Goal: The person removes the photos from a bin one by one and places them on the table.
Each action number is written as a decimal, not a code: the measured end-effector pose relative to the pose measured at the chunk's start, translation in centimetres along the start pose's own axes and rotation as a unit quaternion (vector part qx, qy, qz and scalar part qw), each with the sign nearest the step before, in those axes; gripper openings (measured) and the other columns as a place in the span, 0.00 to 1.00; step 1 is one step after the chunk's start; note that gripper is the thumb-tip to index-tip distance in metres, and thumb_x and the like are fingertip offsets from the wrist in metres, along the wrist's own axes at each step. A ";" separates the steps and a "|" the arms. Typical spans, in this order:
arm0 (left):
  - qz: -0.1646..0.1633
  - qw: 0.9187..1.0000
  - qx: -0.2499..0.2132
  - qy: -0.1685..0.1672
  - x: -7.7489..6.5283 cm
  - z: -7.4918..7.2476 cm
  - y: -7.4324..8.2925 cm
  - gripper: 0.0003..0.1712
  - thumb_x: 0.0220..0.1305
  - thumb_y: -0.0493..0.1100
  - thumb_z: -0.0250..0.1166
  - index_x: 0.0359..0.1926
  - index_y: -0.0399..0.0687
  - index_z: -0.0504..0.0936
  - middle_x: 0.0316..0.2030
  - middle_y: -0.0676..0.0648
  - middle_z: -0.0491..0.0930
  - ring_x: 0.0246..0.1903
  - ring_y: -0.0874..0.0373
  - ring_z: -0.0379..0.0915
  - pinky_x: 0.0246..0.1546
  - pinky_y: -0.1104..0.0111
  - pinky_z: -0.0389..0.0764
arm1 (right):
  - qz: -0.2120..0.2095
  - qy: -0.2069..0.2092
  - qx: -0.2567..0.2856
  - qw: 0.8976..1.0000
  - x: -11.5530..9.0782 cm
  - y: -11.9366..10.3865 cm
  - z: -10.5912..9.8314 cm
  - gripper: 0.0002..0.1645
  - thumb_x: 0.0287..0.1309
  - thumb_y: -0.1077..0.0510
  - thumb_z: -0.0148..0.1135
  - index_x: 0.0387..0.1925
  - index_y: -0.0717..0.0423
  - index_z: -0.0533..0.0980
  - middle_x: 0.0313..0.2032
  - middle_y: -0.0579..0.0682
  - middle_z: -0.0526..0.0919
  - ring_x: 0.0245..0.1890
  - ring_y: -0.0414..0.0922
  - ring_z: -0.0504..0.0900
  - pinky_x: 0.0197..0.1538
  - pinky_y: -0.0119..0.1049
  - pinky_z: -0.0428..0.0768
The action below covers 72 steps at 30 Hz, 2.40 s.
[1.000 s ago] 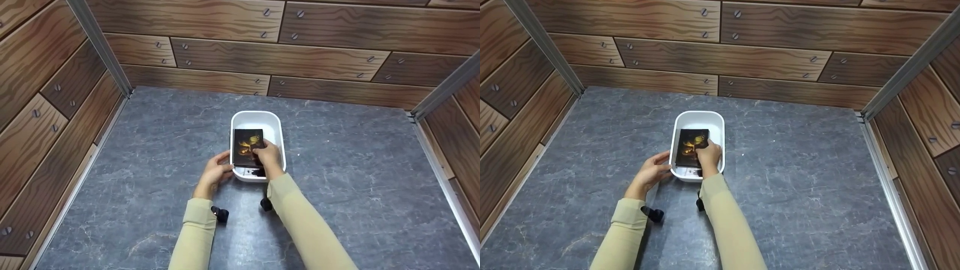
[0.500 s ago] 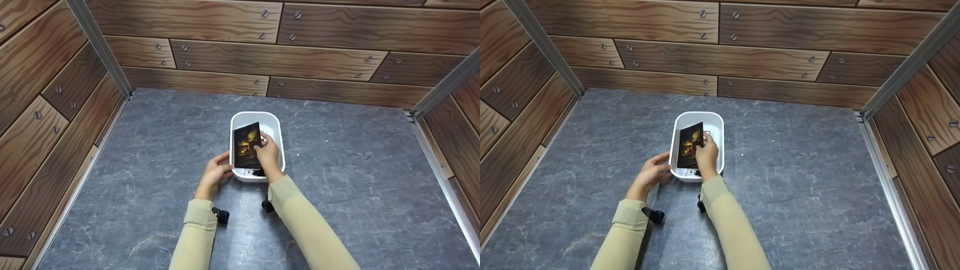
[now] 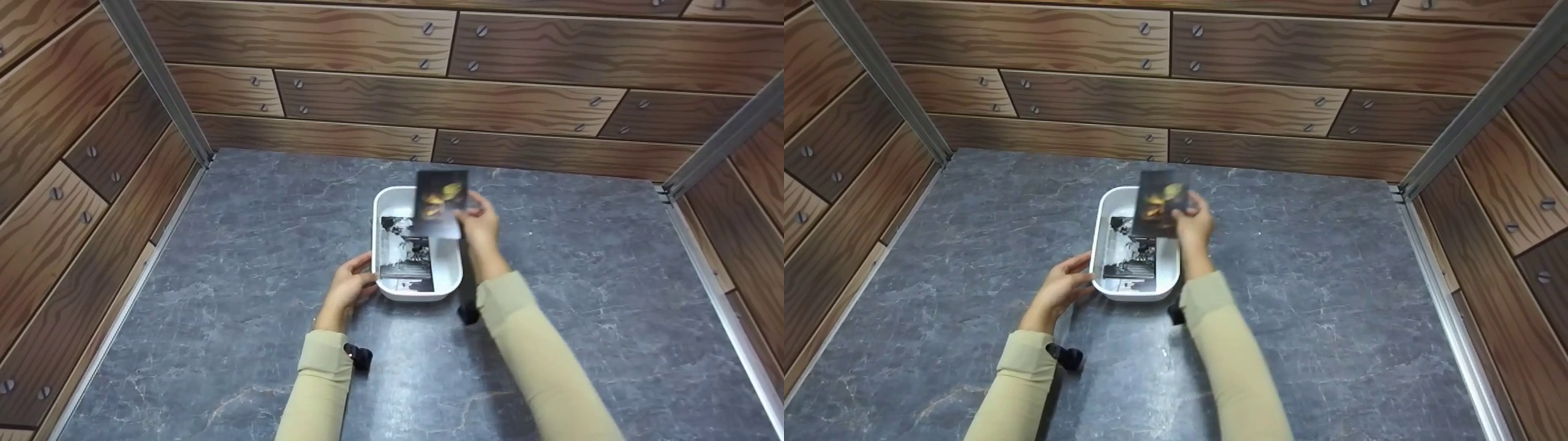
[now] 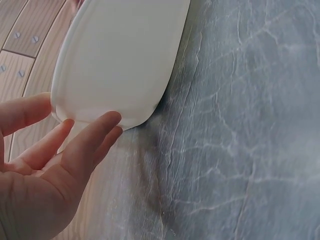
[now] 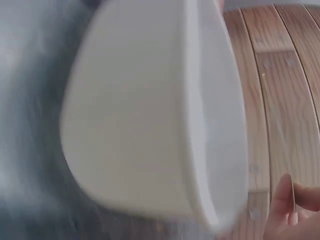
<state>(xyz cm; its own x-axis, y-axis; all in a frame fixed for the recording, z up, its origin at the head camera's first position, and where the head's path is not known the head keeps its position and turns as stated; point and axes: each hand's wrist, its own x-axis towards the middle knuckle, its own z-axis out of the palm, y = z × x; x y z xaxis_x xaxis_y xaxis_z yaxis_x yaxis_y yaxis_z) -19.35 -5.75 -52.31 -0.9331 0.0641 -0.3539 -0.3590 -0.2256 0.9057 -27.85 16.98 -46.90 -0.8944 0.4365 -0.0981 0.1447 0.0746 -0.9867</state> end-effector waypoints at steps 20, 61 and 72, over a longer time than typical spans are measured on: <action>0.007 1.000 -0.001 -0.003 0.0 -0.2 0.2 0.34 0.58 0.22 0.53 0.68 0.33 0.63 0.68 0.32 0.64 0.57 0.39 0.73 0.54 0.58 0.81 | 0.151 0.053 0.007 0.987 5.7 5.4 -9.2 0.34 0.57 0.70 0.62 0.66 0.55 0.69 0.67 0.55 0.68 0.38 0.36 0.73 0.47 0.25 0.76; -0.003 1.000 0.006 0.005 -0.2 -0.1 0.0 0.35 0.58 0.23 0.54 0.68 0.34 0.64 0.67 0.33 0.65 0.55 0.40 0.74 0.49 0.64 0.84 | 0.012 0.024 0.042 0.999 2.5 1.2 -4.7 0.45 0.63 0.60 0.60 0.74 0.58 0.48 0.75 0.60 0.50 0.73 0.57 0.53 0.73 0.46 0.63; -0.001 1.000 0.009 0.003 -0.1 0.1 -0.2 0.34 0.58 0.23 0.53 0.68 0.34 0.64 0.67 0.32 0.65 0.54 0.41 0.75 0.46 0.66 0.85 | 0.020 -0.085 0.076 0.993 -2.5 2.1 1.9 0.41 0.60 0.66 0.61 0.71 0.65 0.55 0.68 0.67 0.63 0.67 0.59 0.65 0.70 0.44 0.67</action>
<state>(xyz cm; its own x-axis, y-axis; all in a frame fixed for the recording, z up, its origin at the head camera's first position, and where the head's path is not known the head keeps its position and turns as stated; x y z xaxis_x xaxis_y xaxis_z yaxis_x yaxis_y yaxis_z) -19.18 -5.63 -52.42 -0.9320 0.0595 -0.3574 -0.3618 -0.2073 0.9089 -26.16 14.32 -48.99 -0.9494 0.2783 -0.1458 0.1276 -0.0825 -0.9884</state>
